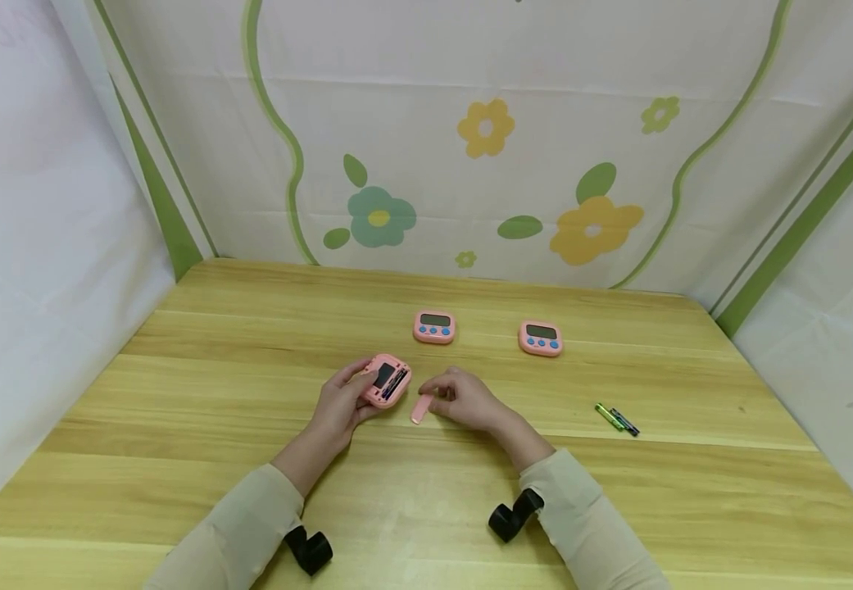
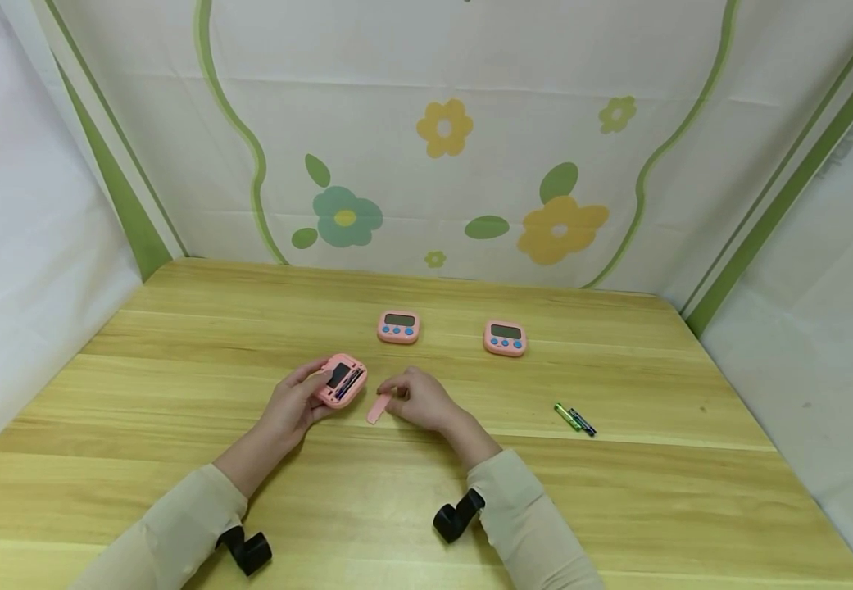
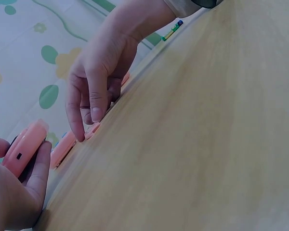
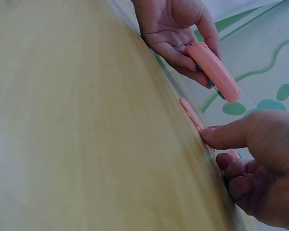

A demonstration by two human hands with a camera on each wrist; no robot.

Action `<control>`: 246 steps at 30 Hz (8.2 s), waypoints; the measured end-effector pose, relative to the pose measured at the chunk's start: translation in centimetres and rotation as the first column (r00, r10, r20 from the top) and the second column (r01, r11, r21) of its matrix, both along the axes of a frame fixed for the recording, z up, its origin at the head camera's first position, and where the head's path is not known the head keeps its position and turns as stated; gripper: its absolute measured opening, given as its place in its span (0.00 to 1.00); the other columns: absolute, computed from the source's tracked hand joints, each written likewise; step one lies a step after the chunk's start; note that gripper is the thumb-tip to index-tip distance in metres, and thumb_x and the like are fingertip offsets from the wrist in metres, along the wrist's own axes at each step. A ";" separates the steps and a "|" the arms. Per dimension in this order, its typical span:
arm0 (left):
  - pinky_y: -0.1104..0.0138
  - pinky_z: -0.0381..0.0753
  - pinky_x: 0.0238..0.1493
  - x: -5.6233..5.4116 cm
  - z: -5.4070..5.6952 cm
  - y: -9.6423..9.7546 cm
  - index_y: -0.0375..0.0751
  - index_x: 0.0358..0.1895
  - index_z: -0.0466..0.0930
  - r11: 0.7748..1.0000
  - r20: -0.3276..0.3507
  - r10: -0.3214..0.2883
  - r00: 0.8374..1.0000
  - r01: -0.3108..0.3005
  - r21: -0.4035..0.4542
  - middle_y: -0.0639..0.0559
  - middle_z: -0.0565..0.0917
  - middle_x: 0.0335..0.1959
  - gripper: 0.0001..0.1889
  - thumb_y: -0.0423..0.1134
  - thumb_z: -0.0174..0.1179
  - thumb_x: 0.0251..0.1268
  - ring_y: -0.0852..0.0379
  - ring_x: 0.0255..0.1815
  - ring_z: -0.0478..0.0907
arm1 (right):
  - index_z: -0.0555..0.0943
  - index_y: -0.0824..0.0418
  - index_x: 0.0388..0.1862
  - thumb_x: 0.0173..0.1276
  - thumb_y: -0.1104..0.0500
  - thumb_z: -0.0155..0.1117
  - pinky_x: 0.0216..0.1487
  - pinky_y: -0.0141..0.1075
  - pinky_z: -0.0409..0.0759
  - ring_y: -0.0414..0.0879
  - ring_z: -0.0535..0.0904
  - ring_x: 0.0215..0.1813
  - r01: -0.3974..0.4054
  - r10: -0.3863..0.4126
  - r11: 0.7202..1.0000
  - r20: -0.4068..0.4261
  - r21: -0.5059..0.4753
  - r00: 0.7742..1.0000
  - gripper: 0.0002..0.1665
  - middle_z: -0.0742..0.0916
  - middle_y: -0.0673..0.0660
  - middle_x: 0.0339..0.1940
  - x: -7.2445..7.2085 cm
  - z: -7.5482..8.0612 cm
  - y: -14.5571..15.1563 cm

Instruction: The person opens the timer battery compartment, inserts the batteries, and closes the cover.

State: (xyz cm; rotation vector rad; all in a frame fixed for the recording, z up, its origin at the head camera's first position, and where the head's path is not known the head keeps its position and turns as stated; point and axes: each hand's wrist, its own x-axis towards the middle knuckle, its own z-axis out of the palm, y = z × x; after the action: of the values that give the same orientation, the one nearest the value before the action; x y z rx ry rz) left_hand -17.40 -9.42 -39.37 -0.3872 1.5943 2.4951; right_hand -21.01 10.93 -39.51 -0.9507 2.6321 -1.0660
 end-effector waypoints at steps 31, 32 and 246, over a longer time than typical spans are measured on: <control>0.63 0.79 0.33 0.0 0.0 0.0 0.41 0.57 0.65 1.000 0.015 -0.006 1.000 0.006 -0.002 0.36 0.68 0.52 0.20 0.33 0.50 0.60 0.54 0.35 0.77 | 0.76 0.61 0.26 0.52 0.65 0.63 0.21 0.30 0.67 0.42 0.67 0.24 0.079 -0.065 0.994 0.166 -0.079 0.984 0.05 0.75 0.52 0.24 0.1 -0.2 0.3; 0.63 0.79 0.33 0.0 0.0 0.0 0.41 0.57 0.65 1.000 0.016 -0.006 1.000 0.006 -0.001 0.36 0.68 0.52 0.20 0.33 0.50 0.60 0.54 0.35 0.77 | 0.75 0.62 0.27 0.53 0.65 0.63 0.21 0.30 0.67 0.43 0.67 0.23 0.078 -0.061 0.993 0.183 -0.090 0.981 0.04 0.75 0.52 0.23 0.1 -0.2 0.4; 0.60 0.71 0.48 1.4 1.8 1.2 0.44 0.65 0.54 0.943 -0.169 -0.294 0.941 0.314 0.111 0.33 0.66 0.53 0.31 0.19 0.45 0.57 0.48 0.47 0.72 | 0.66 0.63 0.59 0.52 0.70 0.61 0.39 0.40 0.78 0.48 0.75 0.34 0.328 -0.057 0.788 0.469 -0.521 0.881 0.33 0.77 0.62 0.35 2.5 2.4 0.2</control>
State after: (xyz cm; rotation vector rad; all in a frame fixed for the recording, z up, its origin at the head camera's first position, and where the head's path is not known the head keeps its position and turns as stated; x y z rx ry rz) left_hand -16.02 -8.26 -37.55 0.0664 1.3947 2.4180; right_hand -18.54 11.16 -37.12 -0.4190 2.0785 -1.9631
